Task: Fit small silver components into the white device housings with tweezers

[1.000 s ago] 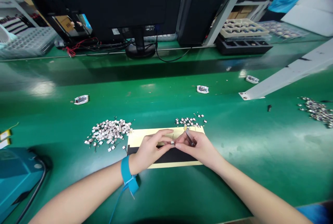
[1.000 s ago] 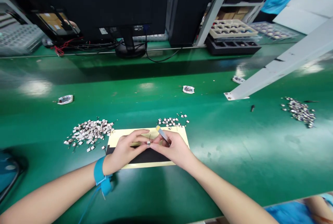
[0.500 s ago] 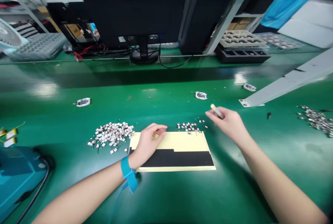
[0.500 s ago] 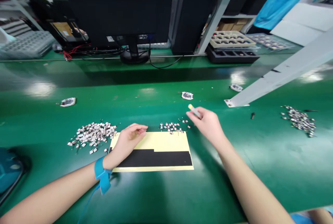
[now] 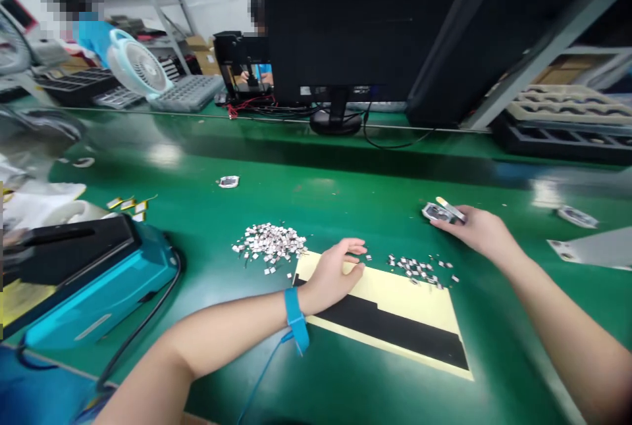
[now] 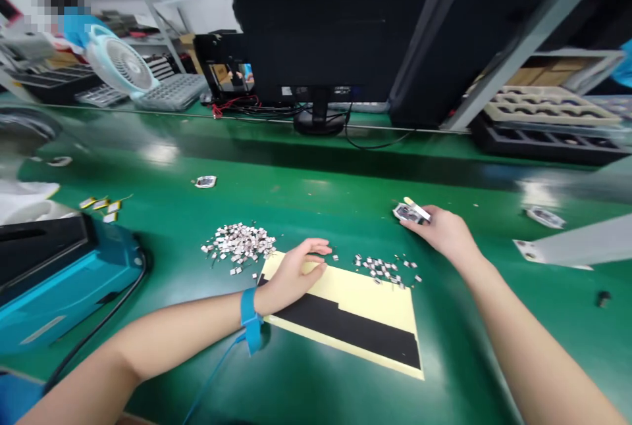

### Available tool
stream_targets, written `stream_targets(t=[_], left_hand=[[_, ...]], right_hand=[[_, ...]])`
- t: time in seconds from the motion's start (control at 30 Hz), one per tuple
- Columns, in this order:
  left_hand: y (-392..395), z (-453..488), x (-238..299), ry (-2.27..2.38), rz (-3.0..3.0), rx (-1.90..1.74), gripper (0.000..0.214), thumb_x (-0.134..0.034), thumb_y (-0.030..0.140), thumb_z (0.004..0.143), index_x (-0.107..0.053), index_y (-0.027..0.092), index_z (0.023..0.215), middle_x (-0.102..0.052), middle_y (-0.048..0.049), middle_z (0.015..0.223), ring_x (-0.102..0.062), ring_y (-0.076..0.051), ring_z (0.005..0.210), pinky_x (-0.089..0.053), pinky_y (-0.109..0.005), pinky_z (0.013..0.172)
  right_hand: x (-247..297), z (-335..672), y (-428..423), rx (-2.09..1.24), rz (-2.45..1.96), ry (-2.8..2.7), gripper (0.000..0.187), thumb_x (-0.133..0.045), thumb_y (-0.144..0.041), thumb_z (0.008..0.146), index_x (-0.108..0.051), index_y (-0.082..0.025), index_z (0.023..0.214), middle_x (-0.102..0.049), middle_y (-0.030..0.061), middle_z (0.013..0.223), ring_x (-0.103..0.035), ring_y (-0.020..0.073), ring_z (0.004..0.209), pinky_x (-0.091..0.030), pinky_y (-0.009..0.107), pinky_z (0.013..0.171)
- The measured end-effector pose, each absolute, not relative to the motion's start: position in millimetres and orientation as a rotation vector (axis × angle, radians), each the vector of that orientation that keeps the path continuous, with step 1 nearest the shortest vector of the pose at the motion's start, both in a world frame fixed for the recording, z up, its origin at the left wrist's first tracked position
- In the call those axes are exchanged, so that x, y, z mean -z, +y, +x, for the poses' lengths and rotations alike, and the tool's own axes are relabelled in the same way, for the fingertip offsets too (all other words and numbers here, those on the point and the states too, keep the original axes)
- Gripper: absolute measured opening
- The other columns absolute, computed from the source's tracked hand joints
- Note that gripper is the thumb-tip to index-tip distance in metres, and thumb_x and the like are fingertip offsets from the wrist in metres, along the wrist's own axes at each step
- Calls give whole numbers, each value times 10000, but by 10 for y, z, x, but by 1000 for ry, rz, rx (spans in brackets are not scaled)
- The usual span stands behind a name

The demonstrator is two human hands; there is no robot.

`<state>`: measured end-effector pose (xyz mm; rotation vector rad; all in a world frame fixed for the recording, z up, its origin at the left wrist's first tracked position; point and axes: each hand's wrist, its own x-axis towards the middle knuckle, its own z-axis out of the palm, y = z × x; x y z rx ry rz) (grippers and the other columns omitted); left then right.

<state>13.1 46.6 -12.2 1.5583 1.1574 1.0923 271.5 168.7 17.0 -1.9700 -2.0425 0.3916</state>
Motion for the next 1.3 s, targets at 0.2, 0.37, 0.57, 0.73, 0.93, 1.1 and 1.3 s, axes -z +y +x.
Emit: stream_targets(t=[0.2,0.37,0.57,0.73,0.93,1.1,1.3], left_hand=[[447,125,36,831,1664,-1001,534,-573,160,764,-369,233,1253,-361,-88,1327,-455,-198,1136,-461,-338,924],[424,117,38,824,1796,-878,421,-620,186,736,-510,226,1140,-540,-77,1173,-512,-211,1082,-433,-366,942],[401,122,71,857,1691,-875,494,-670,207,683,-487,196,1142,-568,-91,1123,-580,-208,980,-513,-356,835],[394,144,41,873,1672,-826,502,-631,152,705,-428,202,1161,-556,-101,1124,-602,-193,931,-536,-327,778],[383,139,13,864,1635,-828,515,-597,144,724,-369,193,1184,-545,-118,1129,-597,-192,938,-526,-315,785],[373,140,8,860,1643,-898,520,-594,134,720,-353,191,1177,-545,-126,1129,-586,-192,960,-517,-311,795],[371,134,-8,844,1662,-943,456,-605,148,715,-410,180,1126,-561,-107,1101,-581,-182,955,-521,-293,785]], right_hand=[[-228,2172,691,-720,-1509,-2189,320,-645,-400,640,-598,-178,865,-575,19,544,-471,144,409,-318,259,381],[-194,1942,355,-964,-1431,-2062,338,-664,-314,641,-591,-198,950,-560,-23,569,-455,111,469,-335,226,453],[-255,2044,382,-1195,-1232,-1435,385,-483,-410,760,-371,-190,464,-290,-48,447,-287,87,421,-263,228,432],[-369,2032,348,-1389,-989,-1333,414,-332,-408,806,-449,-176,483,-545,69,710,-511,174,701,-416,307,641],[-325,2063,340,-1648,-1019,-1161,486,-323,-514,829,-604,-144,685,-573,54,630,-508,128,457,-423,258,420],[-307,2100,326,-1473,-1035,-1293,207,-606,-323,735,-581,-164,605,-593,40,771,-601,147,659,-505,284,616],[-365,2106,300,-1293,-1001,-1621,138,-688,-112,647,-622,-207,723,-657,28,859,-623,154,828,-514,254,743]])
